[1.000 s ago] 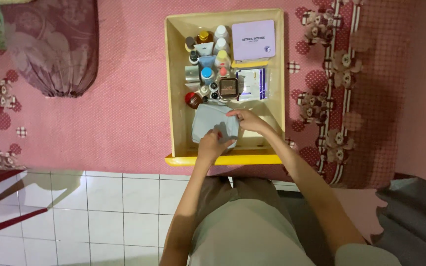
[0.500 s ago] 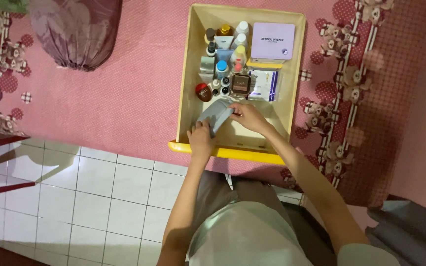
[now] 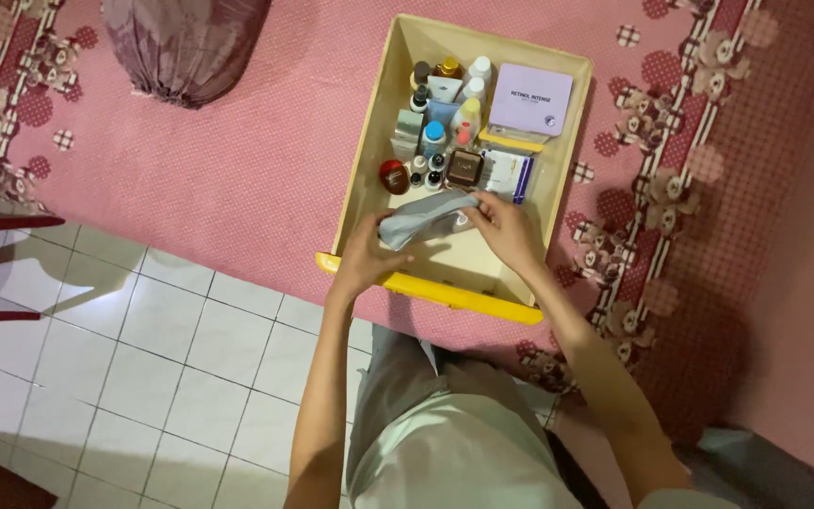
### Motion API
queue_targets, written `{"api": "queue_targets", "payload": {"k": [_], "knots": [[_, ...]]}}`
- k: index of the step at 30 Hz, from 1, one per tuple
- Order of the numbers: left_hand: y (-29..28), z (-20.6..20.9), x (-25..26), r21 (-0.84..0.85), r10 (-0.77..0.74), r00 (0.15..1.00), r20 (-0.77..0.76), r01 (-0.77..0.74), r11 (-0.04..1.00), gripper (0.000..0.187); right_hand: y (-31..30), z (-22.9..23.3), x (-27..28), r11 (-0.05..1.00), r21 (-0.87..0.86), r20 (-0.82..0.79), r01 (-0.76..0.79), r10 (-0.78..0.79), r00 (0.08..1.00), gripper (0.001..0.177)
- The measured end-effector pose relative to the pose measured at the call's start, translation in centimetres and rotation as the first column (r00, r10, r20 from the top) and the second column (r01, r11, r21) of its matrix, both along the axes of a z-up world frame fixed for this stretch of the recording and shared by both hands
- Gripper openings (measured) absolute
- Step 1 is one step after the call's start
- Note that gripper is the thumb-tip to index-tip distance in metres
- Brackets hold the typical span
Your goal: The person removes items from a yellow drawer, including a makeup bag and several small boxes, then places them back in an organized arrangement. The person handles the items by hand and repositions them within the drawer.
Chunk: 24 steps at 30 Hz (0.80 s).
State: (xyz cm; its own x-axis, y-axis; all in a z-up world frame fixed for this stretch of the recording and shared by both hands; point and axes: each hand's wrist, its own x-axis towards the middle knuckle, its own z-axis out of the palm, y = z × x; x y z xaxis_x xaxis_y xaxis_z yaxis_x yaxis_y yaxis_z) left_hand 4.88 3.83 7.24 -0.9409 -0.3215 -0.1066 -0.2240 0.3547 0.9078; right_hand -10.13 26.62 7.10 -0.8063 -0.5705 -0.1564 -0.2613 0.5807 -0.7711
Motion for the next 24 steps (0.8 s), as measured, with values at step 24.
{"api": "queue_targets", "payload": {"k": [24], "knots": [[-18.6,-10.3,3.0,0.430,0.506,0.832,-0.229,-0.380,0.819,0.038,-20.7,5.6,0.2,0.907,-0.393,-0.253,-0.149,0.049,0.966,0.018]]}}
